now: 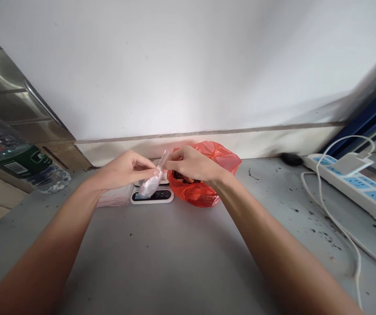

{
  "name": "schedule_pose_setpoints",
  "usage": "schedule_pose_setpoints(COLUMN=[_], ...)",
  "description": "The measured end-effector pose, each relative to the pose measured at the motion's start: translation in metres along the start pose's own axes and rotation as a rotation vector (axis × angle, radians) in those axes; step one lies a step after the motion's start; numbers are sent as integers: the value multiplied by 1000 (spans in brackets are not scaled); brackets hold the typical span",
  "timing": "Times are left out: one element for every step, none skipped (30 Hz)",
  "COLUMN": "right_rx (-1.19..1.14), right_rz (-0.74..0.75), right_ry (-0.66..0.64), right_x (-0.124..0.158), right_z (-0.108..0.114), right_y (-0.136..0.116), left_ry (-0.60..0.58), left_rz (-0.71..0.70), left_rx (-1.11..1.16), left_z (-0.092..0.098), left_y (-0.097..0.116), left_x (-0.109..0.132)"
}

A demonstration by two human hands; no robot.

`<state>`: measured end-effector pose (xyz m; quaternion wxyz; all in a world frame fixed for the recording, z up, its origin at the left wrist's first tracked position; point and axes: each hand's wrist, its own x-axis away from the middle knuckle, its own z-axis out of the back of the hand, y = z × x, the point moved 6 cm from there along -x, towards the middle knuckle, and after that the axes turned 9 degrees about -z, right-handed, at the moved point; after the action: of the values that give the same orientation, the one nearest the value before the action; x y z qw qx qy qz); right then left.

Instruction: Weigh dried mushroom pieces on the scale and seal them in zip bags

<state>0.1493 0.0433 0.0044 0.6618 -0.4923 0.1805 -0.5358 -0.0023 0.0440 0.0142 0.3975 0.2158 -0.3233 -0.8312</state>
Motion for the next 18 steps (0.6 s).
schedule_pose_setpoints(right_rx=[3,6,6,3,-1,-4,-7,-7,-5,0,4,6,6,4,1,-1,2,10], right_rz=[3,4,-1,-10,-20,-28,-34,-36,-36,-37,-39,-44,-50,-55,-57,-57,-55,-54], right_ry=[8,16,24,32,35,37,38,40,41,42,43,48,51,53,53,52,48,42], right_x=[0,1,1,1,1,1,1,0,0,0,0,0,1,1,1,1,1,0], right_z=[0,1,1,2,3,3,3,3,3,3,3,3,3,3,3,3,3,2], right_y=[-1,-2,-2,-1,0,1,2,3,4,4,4,4,4,4,4,3,3,4], left_ry=[2,14,31,46,54,47,30,7,-17,-35,-47,-52,-51,-52,-53,-53,-55,-57], left_rz=[3,10,18,24,26,23,19,19,26,41,61,83,101,109,107,97,86,74], left_rx=[26,55,81,99,109,111,113,119,131,148,166,180,186,183,177,170,163,159], left_z=[0,0,1,2,2,2,1,0,-2,-3,-4,-4,-4,-4,-4,-4,-4,-4], left_y=[-1,-1,-2,-3,-3,-2,-1,0,1,1,0,-1,-2,-4,-4,-5,-5,-5], left_x=[0,0,0,0,0,0,1,1,2,3,4,4,5,4,4,4,3,2])
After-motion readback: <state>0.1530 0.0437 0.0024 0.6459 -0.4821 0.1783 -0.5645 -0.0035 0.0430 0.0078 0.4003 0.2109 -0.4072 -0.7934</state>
